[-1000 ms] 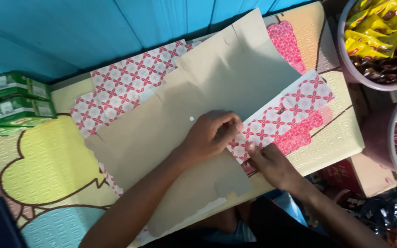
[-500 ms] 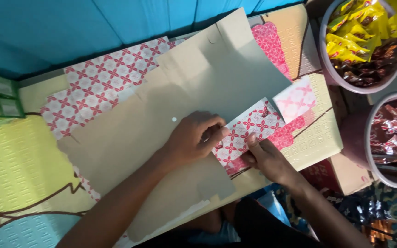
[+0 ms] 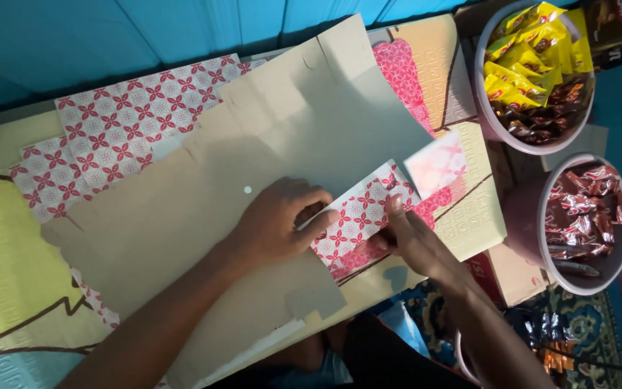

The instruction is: Folding and assembling a cardboard box from a flat template.

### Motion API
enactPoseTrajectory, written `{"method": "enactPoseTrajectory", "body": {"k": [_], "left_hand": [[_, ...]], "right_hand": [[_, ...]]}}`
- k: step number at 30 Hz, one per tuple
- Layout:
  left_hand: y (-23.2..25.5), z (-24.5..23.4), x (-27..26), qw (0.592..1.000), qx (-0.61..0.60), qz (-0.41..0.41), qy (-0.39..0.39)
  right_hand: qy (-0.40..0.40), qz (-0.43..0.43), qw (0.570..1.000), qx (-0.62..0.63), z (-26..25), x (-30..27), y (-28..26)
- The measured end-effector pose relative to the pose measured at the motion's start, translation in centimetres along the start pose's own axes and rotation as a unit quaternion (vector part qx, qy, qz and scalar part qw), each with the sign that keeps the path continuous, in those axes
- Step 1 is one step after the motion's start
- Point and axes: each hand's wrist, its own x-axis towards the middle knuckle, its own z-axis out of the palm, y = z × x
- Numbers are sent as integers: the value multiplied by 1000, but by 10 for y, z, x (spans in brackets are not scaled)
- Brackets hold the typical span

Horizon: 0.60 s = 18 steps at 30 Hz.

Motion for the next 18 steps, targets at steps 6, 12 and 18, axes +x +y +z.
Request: {"method": "enactPoseTrajectory", "body": {"k": [6,12,18], "left_hand": [[0,2,1,999,22,27,0],[9,0,-1,999,1,41,8],[15,1,-2,998,-3,38,51]], "right_hand": [[-46,-50,995,69,-20,-2,4],[-68,-300,945,107,-69,-30,15],[264,-430,842,189,-42,-48,-21]]}}
